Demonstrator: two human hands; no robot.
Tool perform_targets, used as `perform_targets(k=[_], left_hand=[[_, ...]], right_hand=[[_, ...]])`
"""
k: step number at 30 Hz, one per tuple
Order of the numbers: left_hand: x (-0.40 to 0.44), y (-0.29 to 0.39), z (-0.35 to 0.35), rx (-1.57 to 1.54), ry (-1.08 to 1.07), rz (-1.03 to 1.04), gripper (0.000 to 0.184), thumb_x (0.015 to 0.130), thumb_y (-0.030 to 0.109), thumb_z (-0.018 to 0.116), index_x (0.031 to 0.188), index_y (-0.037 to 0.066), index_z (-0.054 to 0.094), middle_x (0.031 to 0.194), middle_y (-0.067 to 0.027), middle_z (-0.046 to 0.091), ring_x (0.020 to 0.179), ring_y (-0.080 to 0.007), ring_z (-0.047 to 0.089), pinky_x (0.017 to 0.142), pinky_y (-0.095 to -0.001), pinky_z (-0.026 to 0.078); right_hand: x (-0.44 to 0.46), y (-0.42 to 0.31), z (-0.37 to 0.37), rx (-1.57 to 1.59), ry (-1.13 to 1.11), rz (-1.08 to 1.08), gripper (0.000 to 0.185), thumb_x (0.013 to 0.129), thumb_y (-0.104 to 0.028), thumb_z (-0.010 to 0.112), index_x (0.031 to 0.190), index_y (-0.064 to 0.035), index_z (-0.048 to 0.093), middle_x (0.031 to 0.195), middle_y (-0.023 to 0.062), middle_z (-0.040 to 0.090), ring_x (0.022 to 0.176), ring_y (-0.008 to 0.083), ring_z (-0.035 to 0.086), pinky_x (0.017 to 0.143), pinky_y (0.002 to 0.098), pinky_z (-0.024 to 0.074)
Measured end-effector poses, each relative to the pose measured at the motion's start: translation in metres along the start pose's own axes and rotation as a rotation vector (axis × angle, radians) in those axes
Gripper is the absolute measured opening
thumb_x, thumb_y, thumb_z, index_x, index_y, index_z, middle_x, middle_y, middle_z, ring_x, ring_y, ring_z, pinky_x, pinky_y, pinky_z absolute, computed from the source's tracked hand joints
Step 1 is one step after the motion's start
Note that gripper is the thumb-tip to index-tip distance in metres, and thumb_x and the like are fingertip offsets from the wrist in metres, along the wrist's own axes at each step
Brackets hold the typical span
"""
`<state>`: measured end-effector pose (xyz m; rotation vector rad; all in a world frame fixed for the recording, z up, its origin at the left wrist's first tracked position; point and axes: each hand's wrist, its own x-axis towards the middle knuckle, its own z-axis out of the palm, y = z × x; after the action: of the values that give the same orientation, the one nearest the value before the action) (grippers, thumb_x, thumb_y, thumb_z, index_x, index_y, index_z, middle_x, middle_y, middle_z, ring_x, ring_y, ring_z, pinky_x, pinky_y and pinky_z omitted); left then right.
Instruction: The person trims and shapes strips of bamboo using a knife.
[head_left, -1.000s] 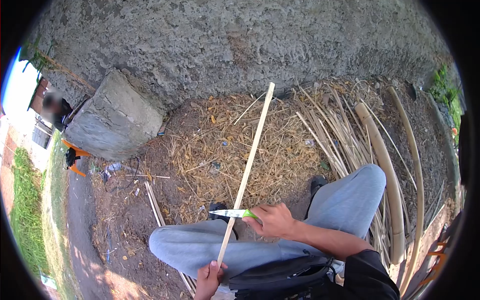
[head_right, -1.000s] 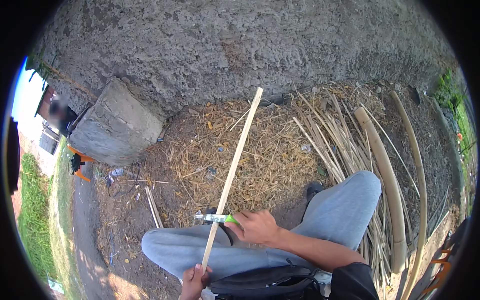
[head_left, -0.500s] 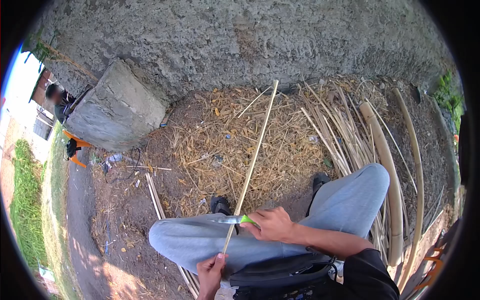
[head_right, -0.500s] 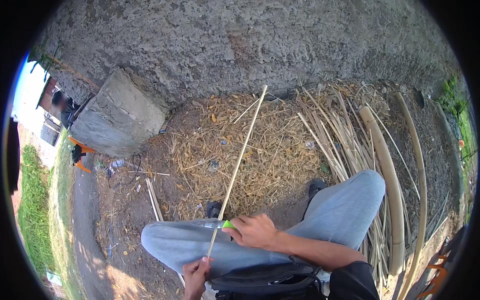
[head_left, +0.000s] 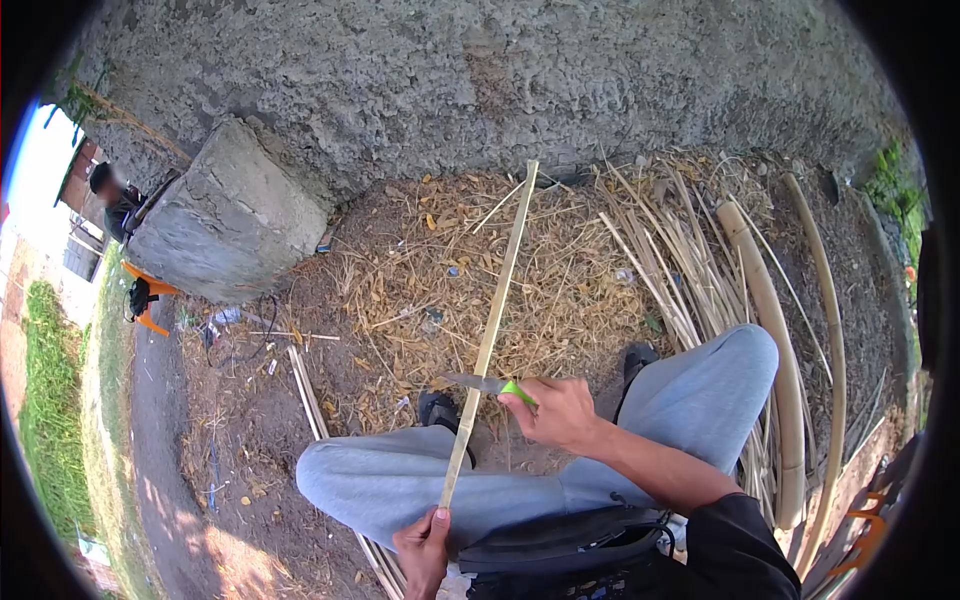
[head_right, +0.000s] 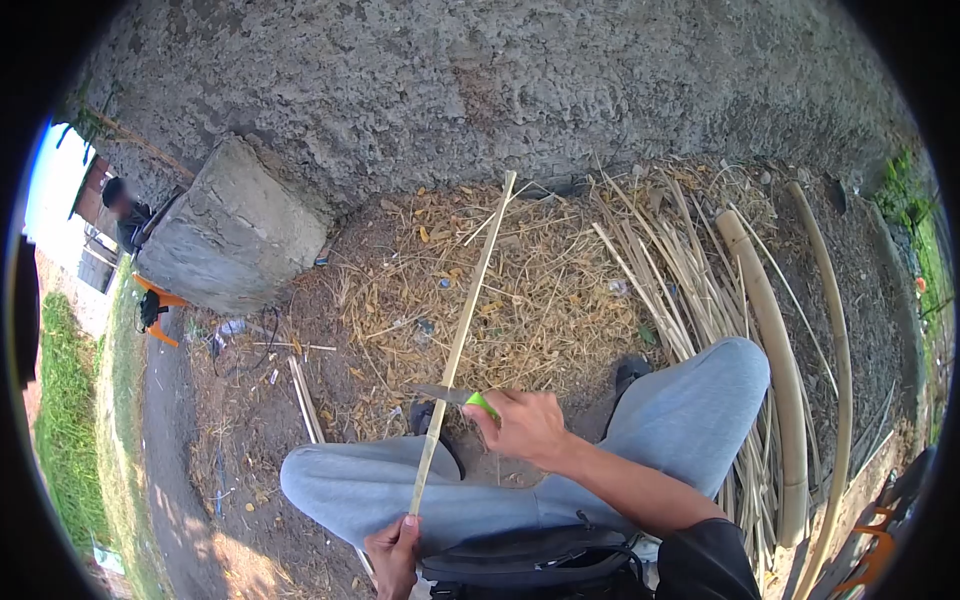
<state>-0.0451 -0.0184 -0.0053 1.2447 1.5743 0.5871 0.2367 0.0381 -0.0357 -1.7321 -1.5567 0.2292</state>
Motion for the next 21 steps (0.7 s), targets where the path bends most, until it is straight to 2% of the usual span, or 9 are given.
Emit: perform_targets(k=[3,6,7,10,12,14,17,18,21], left_hand=[[0.001,0.007,0.005,-0.059,0.017,0.012,0.028,0.094,0.021,0.066,0.084,-0.004,0.072,0.058,0.0061,0.049,0.054,-0.0036,0.04,0.049,-0.0238,0.029],[0.001,0.004,0.005,-0.109,0.021,0.017,0.03,0.094,0.023,0.066,0.083,-0.004,0.072,0.058,0.0058,0.048,0.054,-0.0036,0.039,0.048,-0.0238,0.029],[0.0,0.002,0.003,-0.106,0.023,0.013,0.03,0.094,0.023,0.066,0.083,-0.004,0.072,0.058,0.0058,0.048,0.054,-0.0036,0.039,0.048,-0.0238,0.029],[0.0,-0.004,-0.002,-0.112,-0.011,-0.014,0.03,0.096,0.024,0.064,0.085,-0.003,0.07,0.06,0.0045,0.05,0.054,-0.0033,0.041,0.048,-0.0232,0.029],[0.002,-0.011,-0.004,-0.066,-0.044,-0.042,0.044,0.1,0.035,0.054,0.064,0.009,0.055,0.056,0.0039,0.044,0.051,-0.0065,0.039,0.047,-0.0262,0.03],[0.001,-0.021,-0.006,-0.102,-0.046,-0.077,0.043,0.099,0.033,0.057,0.064,0.008,0.055,0.055,0.0037,0.044,0.051,-0.0067,0.039,0.047,-0.0261,0.031],[-0.004,-0.022,-0.008,-0.109,-0.058,-0.103,0.043,0.098,0.032,0.06,0.063,0.007,0.056,0.055,0.0037,0.045,0.05,-0.0066,0.039,0.046,-0.0257,0.03],[-0.003,-0.02,-0.008,-0.089,-0.067,-0.083,0.043,0.098,0.033,0.059,0.063,0.007,0.056,0.054,0.0039,0.044,0.05,-0.0063,0.039,0.046,-0.0254,0.029],[-0.003,-0.012,-0.011,-0.207,-0.072,-0.111,0.043,0.098,0.032,0.06,0.063,0.007,0.056,0.054,0.0042,0.043,0.05,-0.0058,0.038,0.046,-0.0253,0.028]], right_hand=[[-0.005,-0.009,-0.002,0.025,-0.022,-0.112,0.031,0.088,-0.036,0.067,0.077,-0.0081,0.066,0.061,0.008,0.064,0.045,0.0281,0.061,0.039,0.04,0.0466],[-0.009,-0.008,0.001,0.021,-0.044,-0.093,0.03,0.088,-0.036,0.068,0.077,-0.0083,0.066,0.061,0.0077,0.064,0.044,0.0277,0.06,0.039,0.0401,0.0465],[0.001,0.002,0.001,0.009,0.046,-0.01,0.03,0.088,-0.035,0.068,0.076,-0.0081,0.065,0.059,0.0069,0.063,0.043,0.0268,0.06,0.038,0.0393,0.0455],[0.0,0.006,0.01,-0.011,0.025,-0.054,0.03,0.088,-0.035,0.068,0.076,-0.0083,0.065,0.057,0.0065,0.062,0.043,0.0263,0.06,0.036,0.038,0.0439],[0.003,0.0,0.0,-0.028,0.035,-0.113,0.03,0.088,-0.035,0.068,0.074,-0.0085,0.065,0.057,0.0069,0.062,0.042,0.0262,0.059,0.036,0.0381,0.0434],[-0.004,-0.007,-0.007,-0.043,0.013,-0.209,0.031,0.089,-0.035,0.067,0.072,-0.0089,0.064,0.056,0.0075,0.061,0.04,0.0261,0.057,0.035,0.0381,0.0423],[0.028,0.021,-0.011,-0.099,0.191,0.008,0.032,0.088,-0.036,0.068,0.072,-0.0087,0.064,0.055,0.0079,0.06,0.038,0.0257,0.056,0.034,0.0379,0.0415],[0.026,0.017,-0.014,-0.102,0.199,0.009,0.032,0.088,-0.036,0.068,0.072,-0.0087,0.064,0.055,0.0079,0.06,0.038,0.0257,0.056,0.034,0.0379,0.0415],[0.01,-0.006,-0.022,-0.061,0.086,-0.158,0.034,0.089,-0.036,0.067,0.072,-0.0074,0.064,0.056,0.009,0.061,0.039,0.0273,0.057,0.034,0.0394,0.0408]])
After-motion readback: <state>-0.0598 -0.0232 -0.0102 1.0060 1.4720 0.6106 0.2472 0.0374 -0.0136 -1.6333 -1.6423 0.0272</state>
